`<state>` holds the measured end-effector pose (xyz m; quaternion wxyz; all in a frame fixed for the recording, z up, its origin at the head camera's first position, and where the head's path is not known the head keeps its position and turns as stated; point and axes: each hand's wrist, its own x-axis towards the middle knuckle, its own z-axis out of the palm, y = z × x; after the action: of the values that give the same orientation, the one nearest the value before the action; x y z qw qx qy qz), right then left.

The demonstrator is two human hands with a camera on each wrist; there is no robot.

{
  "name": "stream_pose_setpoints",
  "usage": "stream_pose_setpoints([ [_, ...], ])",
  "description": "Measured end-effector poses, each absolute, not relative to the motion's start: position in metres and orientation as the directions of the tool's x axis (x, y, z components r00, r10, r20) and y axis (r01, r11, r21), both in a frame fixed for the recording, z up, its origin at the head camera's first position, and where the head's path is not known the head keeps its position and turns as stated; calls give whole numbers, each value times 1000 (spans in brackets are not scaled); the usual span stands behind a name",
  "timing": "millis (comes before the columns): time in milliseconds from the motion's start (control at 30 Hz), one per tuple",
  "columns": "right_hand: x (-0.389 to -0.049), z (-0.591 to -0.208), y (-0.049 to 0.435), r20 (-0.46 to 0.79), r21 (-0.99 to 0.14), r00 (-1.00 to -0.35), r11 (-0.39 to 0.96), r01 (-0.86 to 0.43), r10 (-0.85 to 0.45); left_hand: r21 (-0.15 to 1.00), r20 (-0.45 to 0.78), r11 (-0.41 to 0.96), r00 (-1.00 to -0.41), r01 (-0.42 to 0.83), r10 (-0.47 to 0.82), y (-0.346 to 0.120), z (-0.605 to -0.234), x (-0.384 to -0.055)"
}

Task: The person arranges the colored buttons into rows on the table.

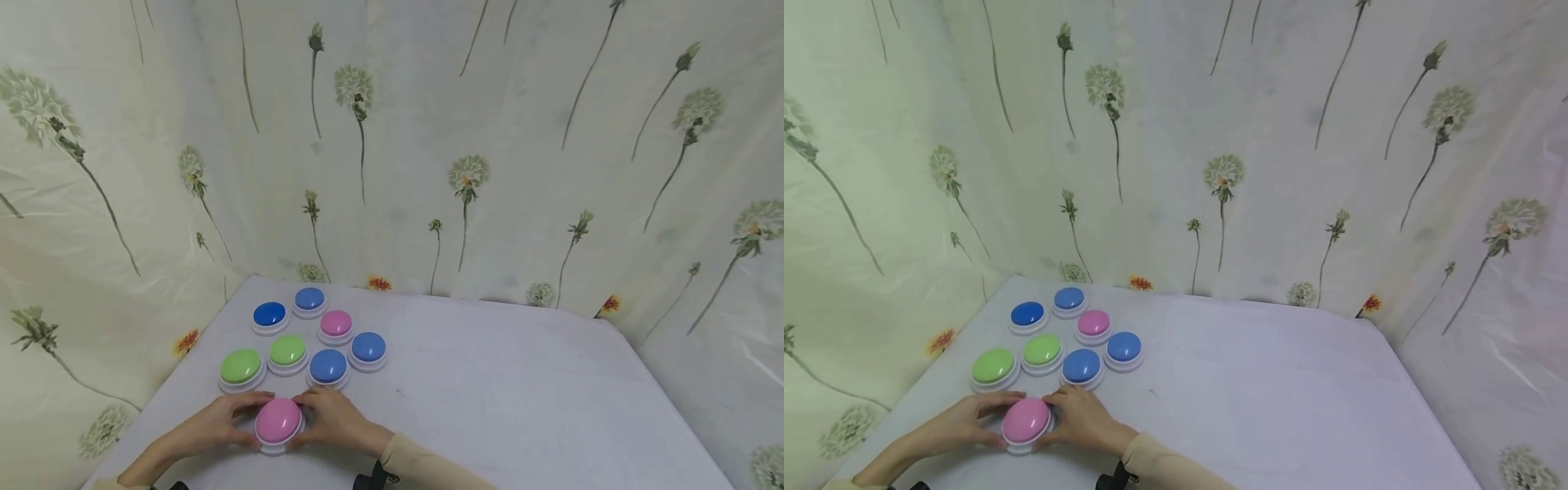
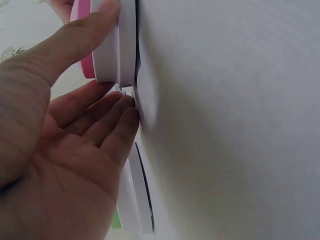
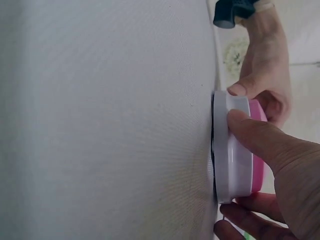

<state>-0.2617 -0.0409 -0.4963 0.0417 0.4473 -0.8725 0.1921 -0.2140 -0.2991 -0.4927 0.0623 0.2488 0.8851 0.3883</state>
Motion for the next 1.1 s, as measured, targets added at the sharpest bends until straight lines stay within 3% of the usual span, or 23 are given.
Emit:
stream_pose_setpoints([
  [333, -261, -493, -40, 213, -349, -612, 526, -776, -761, 766, 25, 549, -870, 333, 493, -298, -485, -213],
  [1100, -261, -481, -34, 204, -401, -617, 510, -761, -760, 812, 63, 468, -851, 348, 522, -294, -475, -209],
])
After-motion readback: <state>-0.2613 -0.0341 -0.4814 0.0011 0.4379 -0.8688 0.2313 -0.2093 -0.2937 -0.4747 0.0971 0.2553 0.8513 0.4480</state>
